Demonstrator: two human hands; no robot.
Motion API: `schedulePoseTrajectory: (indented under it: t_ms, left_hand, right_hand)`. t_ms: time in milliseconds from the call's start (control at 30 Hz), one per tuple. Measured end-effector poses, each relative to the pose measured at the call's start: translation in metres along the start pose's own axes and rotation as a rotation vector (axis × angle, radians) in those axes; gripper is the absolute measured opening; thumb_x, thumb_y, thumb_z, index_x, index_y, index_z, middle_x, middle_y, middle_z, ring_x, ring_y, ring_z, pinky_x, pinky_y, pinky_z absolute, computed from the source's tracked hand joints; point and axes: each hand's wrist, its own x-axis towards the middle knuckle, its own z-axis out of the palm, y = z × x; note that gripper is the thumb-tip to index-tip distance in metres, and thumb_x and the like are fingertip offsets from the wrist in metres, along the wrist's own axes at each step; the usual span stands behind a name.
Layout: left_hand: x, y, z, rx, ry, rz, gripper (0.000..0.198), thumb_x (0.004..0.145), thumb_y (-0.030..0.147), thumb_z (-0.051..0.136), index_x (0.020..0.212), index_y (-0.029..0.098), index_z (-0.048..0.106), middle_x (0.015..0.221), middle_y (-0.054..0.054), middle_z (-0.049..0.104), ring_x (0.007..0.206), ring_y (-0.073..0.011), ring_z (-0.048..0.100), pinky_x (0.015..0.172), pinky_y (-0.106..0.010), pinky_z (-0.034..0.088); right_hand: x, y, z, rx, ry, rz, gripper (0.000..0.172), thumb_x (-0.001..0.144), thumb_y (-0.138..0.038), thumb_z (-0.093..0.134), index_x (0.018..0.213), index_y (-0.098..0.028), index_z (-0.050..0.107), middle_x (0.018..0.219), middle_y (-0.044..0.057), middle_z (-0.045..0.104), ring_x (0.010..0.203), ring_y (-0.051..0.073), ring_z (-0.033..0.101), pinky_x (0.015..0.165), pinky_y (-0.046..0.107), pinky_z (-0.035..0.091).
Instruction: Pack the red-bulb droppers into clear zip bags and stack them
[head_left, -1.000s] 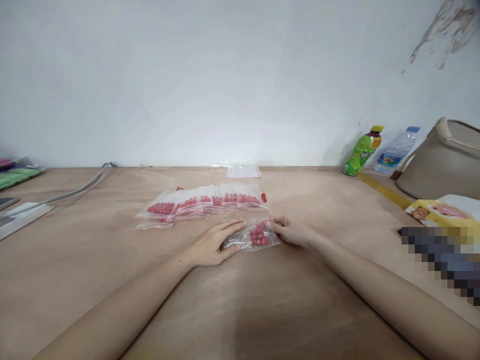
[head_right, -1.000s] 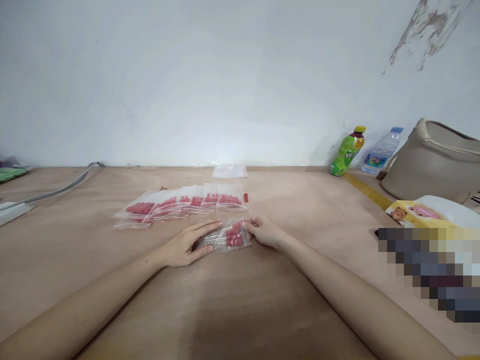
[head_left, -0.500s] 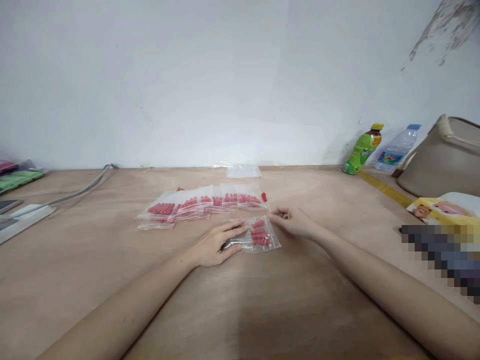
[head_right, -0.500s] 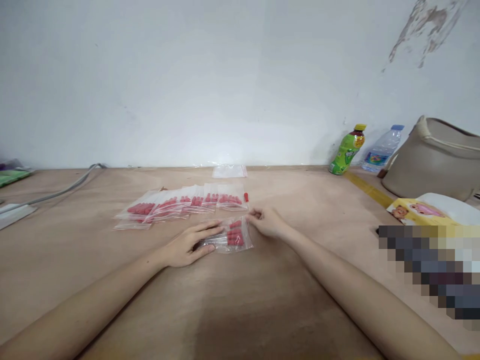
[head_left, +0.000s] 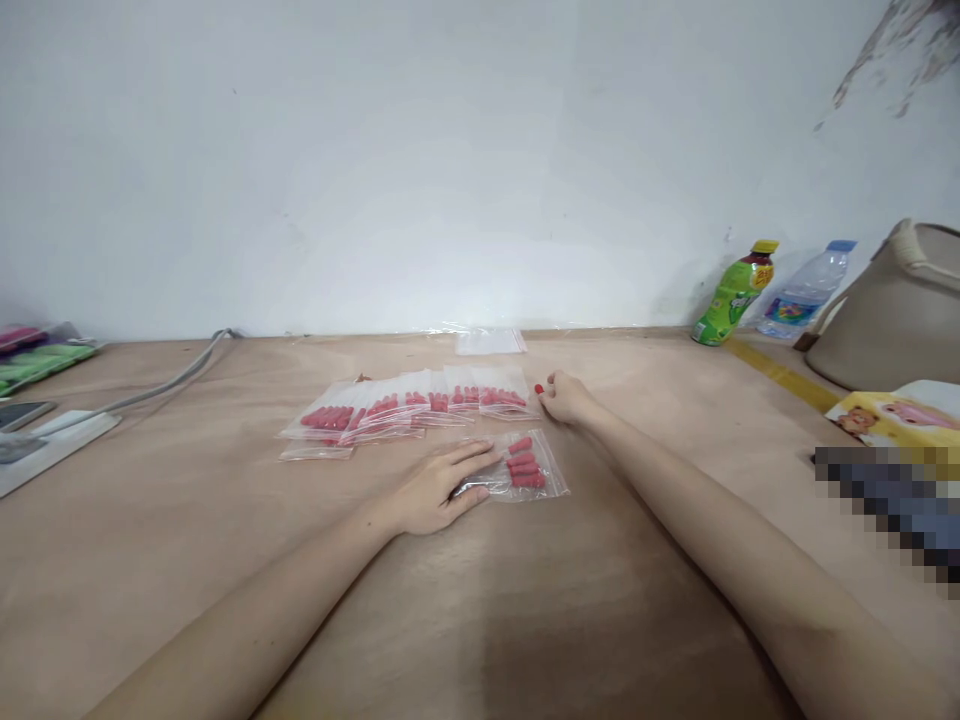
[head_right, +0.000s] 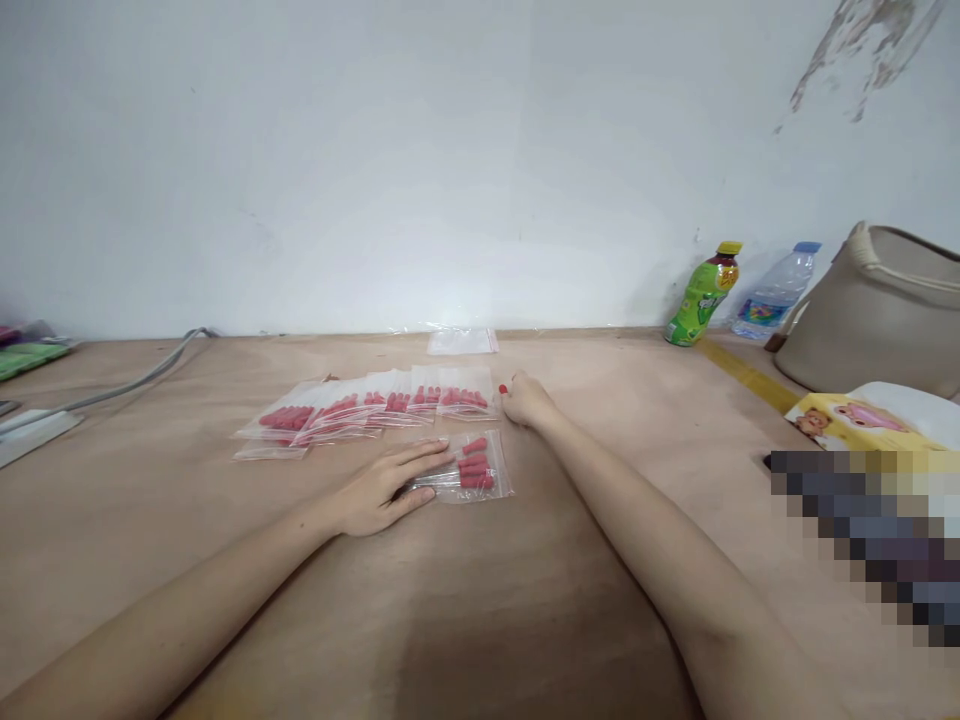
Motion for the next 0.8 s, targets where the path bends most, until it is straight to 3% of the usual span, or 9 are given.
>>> schedulePoseTrajectory:
  t_ms: [200,300,367,467,567,667,800]
  left_hand:
    - [0.001,0.0,0.001,-0.004,0.008,-0.01,0.049,0.091,0.037,0.042,0.135,0.019,0.033,0.137,-0.009,0.041,0.125,-0.0222,0.039,0.104,-0.038,0.033]
    - [0.001,-0.002,0.002,-0.017,0.027,0.002,0.047,0.09,0.037,0.042,0.133,0.019,0.036,0.136,-0.009,0.042,0.125,-0.0211,0.039,0.104,-0.038,0.033]
    - [0.002,-0.004,0.003,-0.028,0.036,0.011,0.045,0.09,0.037,0.043,0.132,0.02,0.038,0.136,-0.008,0.042,0.125,-0.0208,0.039,0.104,-0.038,0.033]
    - [0.002,-0.007,0.004,-0.057,0.046,0.036,0.042,0.09,0.037,0.044,0.13,0.022,0.041,0.136,-0.008,0.042,0.125,-0.0208,0.039,0.104,-0.039,0.033]
    - [0.002,-0.008,0.004,-0.076,0.052,0.042,0.042,0.089,0.036,0.045,0.128,0.021,0.043,0.135,-0.007,0.043,0.125,-0.0206,0.039,0.103,-0.038,0.034]
    - [0.001,-0.007,0.003,-0.069,0.049,0.026,0.043,0.089,0.035,0.046,0.129,0.021,0.04,0.134,-0.007,0.044,0.124,-0.0207,0.04,0.102,-0.038,0.035]
    - [0.001,-0.005,0.003,-0.064,0.045,0.018,0.043,0.089,0.035,0.045,0.13,0.022,0.039,0.132,-0.007,0.046,0.122,-0.0217,0.042,0.101,-0.04,0.036]
  right_hand:
    - [-0.024,0.018,-0.013,-0.051,-0.037,-0.139,0.037,0.08,-0.022,0.051,0.114,-0.009,0.044,0.094,0.018,0.062,0.082,0.025,0.059,0.067,0.03,0.04]
    - [-0.038,0.029,-0.023,0.049,0.086,-0.308,0.023,0.084,-0.026,0.046,0.101,-0.013,0.053,0.091,0.014,0.061,0.083,0.023,0.057,0.071,0.031,0.041]
    - [-0.048,0.034,-0.028,0.275,0.176,-0.371,0.024,0.086,-0.033,0.042,0.094,-0.015,0.056,0.082,0.009,0.059,0.077,0.02,0.057,0.069,0.031,0.042]
    - [-0.063,0.035,-0.027,0.748,0.173,-0.285,0.033,0.083,-0.049,0.043,0.092,-0.019,0.054,0.067,0.0,0.052,0.051,0.011,0.049,0.05,0.026,0.04]
    - [-0.075,0.029,-0.018,1.09,0.191,-0.208,0.037,0.074,-0.053,0.054,0.093,-0.021,0.049,0.069,-0.003,0.051,0.048,0.008,0.046,0.046,0.024,0.041]
    - [-0.081,0.024,-0.007,1.194,0.262,-0.194,0.046,0.07,-0.048,0.061,0.103,-0.024,0.04,0.073,-0.004,0.054,0.057,0.009,0.054,0.054,0.025,0.047]
    - [-0.08,0.022,0.003,1.222,0.296,-0.147,0.053,0.067,-0.046,0.063,0.103,-0.025,0.032,0.072,-0.006,0.055,0.055,0.01,0.057,0.054,0.027,0.049]
